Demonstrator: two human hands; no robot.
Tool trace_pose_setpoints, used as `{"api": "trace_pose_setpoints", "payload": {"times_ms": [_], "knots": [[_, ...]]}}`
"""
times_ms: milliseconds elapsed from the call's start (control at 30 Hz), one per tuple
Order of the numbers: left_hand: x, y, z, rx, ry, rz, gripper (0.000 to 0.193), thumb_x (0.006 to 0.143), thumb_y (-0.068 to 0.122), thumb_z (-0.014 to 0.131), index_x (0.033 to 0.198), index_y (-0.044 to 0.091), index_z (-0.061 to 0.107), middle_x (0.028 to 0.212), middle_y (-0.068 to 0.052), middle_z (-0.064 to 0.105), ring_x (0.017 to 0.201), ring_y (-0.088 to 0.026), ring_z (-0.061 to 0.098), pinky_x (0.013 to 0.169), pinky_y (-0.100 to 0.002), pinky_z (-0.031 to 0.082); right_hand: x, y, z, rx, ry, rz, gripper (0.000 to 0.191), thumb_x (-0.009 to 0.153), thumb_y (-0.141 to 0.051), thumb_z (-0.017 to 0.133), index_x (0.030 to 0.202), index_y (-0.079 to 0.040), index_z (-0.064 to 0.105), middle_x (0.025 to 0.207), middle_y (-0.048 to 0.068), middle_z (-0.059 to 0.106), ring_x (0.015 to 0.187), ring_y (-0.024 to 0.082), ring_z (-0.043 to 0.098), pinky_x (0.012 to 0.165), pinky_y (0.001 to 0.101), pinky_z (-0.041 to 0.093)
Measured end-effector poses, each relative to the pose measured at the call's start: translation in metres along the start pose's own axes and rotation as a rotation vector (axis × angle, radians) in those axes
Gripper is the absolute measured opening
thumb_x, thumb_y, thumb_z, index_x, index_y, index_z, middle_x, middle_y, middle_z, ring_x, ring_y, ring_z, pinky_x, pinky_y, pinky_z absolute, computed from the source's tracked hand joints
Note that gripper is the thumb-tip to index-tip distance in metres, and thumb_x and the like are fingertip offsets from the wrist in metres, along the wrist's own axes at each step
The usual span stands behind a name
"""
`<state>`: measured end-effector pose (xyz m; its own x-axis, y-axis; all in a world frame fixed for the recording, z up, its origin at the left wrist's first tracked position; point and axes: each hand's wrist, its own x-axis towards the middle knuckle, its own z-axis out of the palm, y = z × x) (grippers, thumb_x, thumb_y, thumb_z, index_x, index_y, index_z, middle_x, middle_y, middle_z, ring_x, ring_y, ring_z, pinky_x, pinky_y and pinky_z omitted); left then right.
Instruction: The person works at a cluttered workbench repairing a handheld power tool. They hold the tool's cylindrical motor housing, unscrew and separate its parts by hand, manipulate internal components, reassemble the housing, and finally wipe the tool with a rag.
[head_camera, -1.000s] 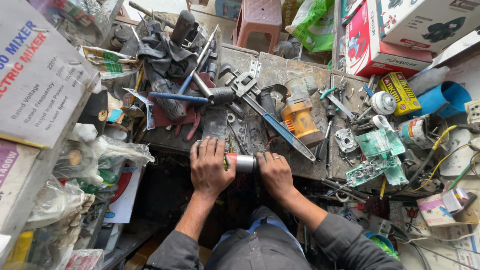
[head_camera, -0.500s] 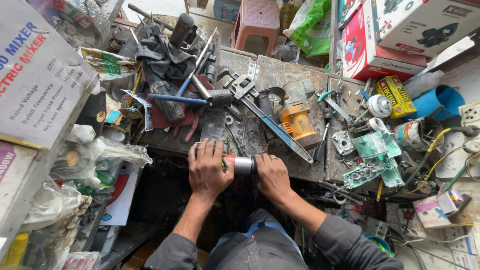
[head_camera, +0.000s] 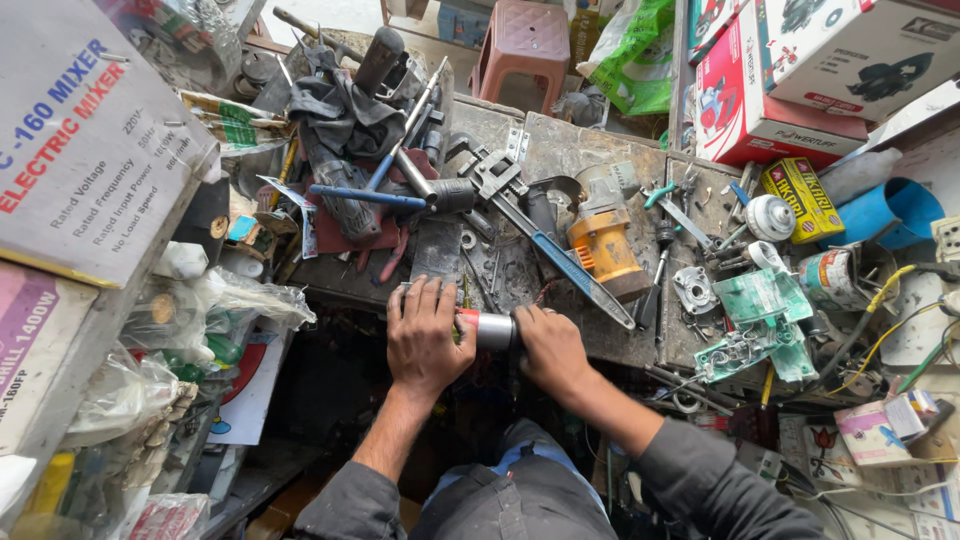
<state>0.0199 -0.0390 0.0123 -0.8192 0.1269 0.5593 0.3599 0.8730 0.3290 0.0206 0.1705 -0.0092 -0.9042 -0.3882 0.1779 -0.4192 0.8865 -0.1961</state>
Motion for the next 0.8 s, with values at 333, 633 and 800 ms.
{"api": "trace_pose_setpoints", "payload": {"times_ms": [333, 633, 800], "knots": [[-0.001, 0.0, -0.001, -0.003, -0.03, 0.011, 0.045, 0.079, 0.024, 0.063, 0.114, -0.002, 0.071, 0.118, -0.02, 0.069, 0.119, -0.036, 0.062, 0.11, -0.053, 0.041, 0.061, 0.049, -0.001, 0.47, -1.049, 0.129, 0.034, 0.066, -0.02, 0.085, 0.091, -0.001, 0.072, 0.081, 0.016, 0.075, 0.078, 0.034, 0.074, 0.068, 0.0412, 0.058], [0.001, 0.004, 0.0, 0.03, -0.012, -0.016, 0.043, 0.079, 0.024, 0.063, 0.113, -0.001, 0.071, 0.118, -0.019, 0.069, 0.119, -0.035, 0.062, 0.109, -0.052, 0.042, 0.0, 0.003, 0.022, -0.143, -0.145, 0.081, 0.019, 0.073, -0.011, 0.08, 0.086, -0.006, 0.067, 0.078, 0.015, 0.07, 0.074, 0.033, 0.07, 0.068, 0.0431, 0.055], [0.002, 0.005, -0.002, 0.031, -0.013, -0.004, 0.042, 0.08, 0.024, 0.064, 0.113, -0.001, 0.071, 0.118, -0.019, 0.069, 0.119, -0.035, 0.062, 0.109, -0.052, 0.042, 0.063, 0.055, 0.018, 0.619, -1.257, 0.106, 0.034, 0.068, -0.023, 0.088, 0.087, 0.001, 0.074, 0.085, 0.017, 0.074, 0.082, 0.036, 0.071, 0.068, 0.0412, 0.055]]}}
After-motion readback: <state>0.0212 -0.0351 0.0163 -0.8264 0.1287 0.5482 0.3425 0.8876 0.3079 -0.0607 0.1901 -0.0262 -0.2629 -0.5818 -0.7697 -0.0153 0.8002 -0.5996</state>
